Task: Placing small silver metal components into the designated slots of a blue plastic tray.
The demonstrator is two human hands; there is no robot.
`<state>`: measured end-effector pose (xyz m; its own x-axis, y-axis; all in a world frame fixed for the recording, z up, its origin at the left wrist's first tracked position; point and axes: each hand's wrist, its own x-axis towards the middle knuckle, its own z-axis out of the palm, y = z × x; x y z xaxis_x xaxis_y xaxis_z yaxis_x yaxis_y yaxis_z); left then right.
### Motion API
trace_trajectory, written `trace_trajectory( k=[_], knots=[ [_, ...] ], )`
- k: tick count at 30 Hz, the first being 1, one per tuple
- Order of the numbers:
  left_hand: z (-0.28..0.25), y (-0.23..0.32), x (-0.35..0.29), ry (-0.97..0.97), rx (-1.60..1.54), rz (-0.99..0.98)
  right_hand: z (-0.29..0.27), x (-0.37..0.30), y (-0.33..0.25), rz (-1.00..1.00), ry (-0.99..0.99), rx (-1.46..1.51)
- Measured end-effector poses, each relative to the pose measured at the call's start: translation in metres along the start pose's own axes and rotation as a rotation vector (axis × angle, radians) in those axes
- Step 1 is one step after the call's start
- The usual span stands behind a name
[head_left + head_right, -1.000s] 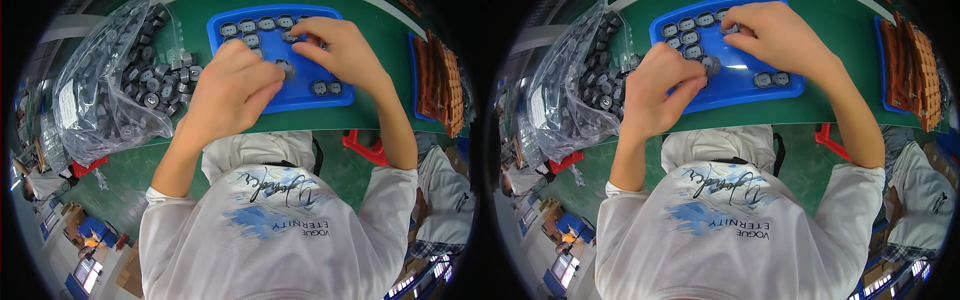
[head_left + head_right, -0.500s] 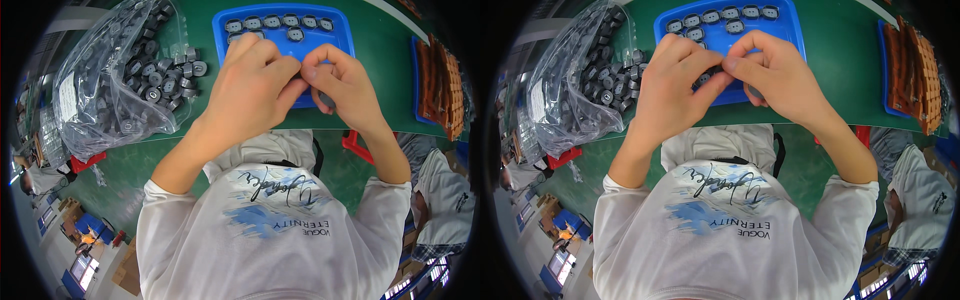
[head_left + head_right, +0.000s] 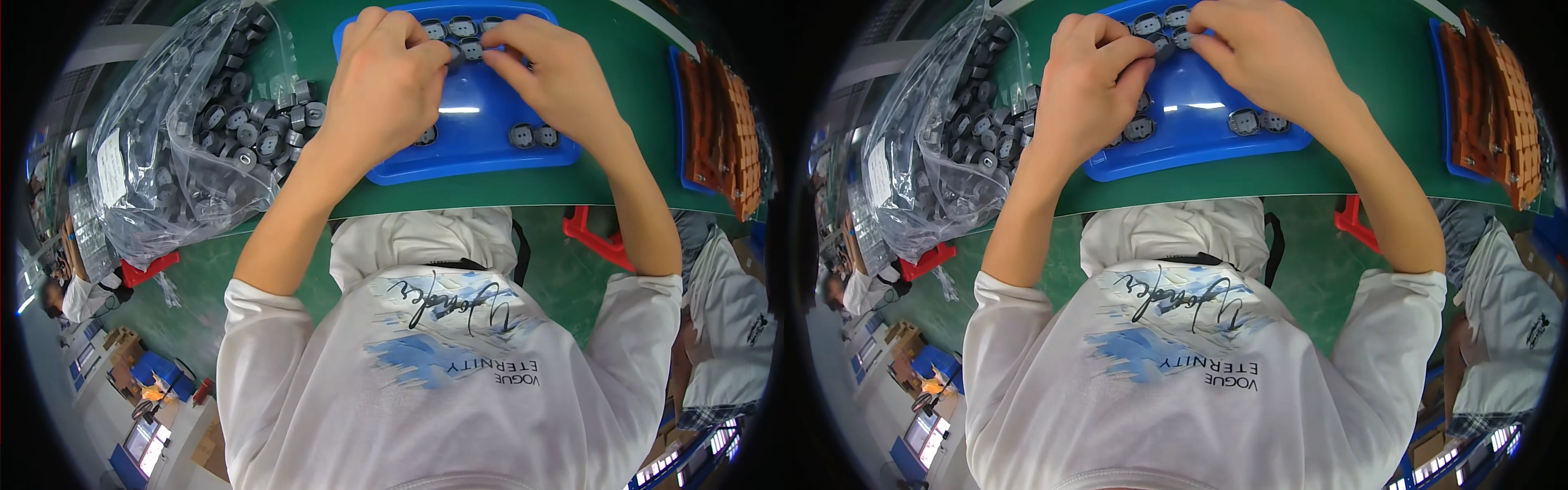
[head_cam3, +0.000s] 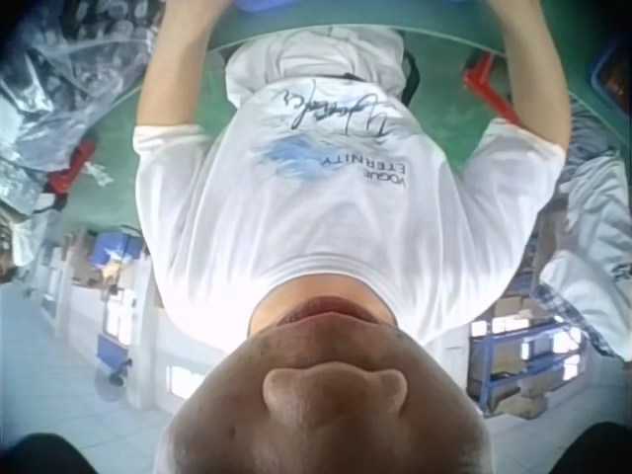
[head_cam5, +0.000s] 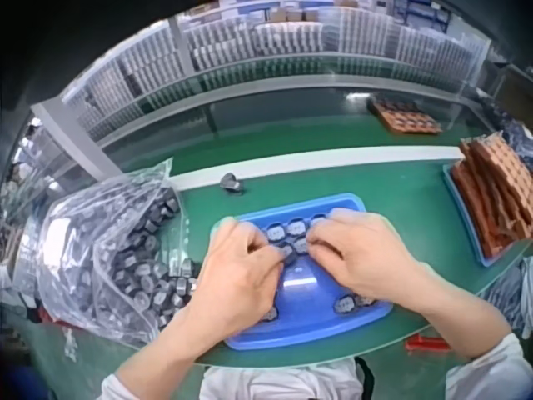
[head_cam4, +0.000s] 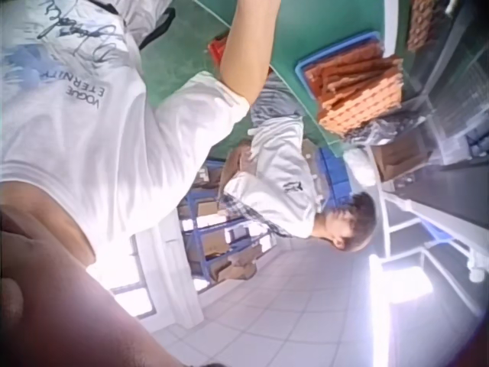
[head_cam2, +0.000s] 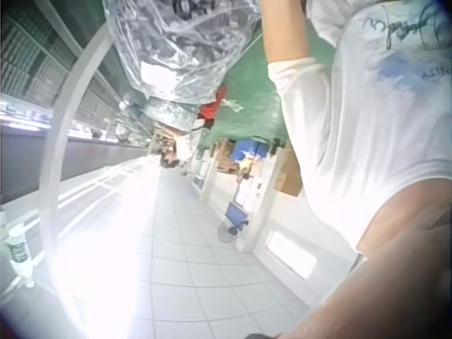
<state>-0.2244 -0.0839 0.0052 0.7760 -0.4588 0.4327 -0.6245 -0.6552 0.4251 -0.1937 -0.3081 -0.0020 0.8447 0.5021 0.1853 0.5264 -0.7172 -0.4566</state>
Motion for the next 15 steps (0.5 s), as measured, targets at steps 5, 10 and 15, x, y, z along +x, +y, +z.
trace_trajectory(
  k=[5,10,15],
  knots=[
    [0.033,-0.034,0.004,0.51,-0.118,0.475,-0.004,0.005,-0.02,-0.079,-0.093,-0.065],
    [0.034,-0.038,0.001,0.363,-0.036,0.415,-0.007,0.006,-0.022,-0.134,-0.053,-0.046],
    [0.002,-0.006,0.009,-0.107,0.04,-0.043,-0.005,0.003,-0.016,-0.138,-0.029,-0.021]
  ],
)
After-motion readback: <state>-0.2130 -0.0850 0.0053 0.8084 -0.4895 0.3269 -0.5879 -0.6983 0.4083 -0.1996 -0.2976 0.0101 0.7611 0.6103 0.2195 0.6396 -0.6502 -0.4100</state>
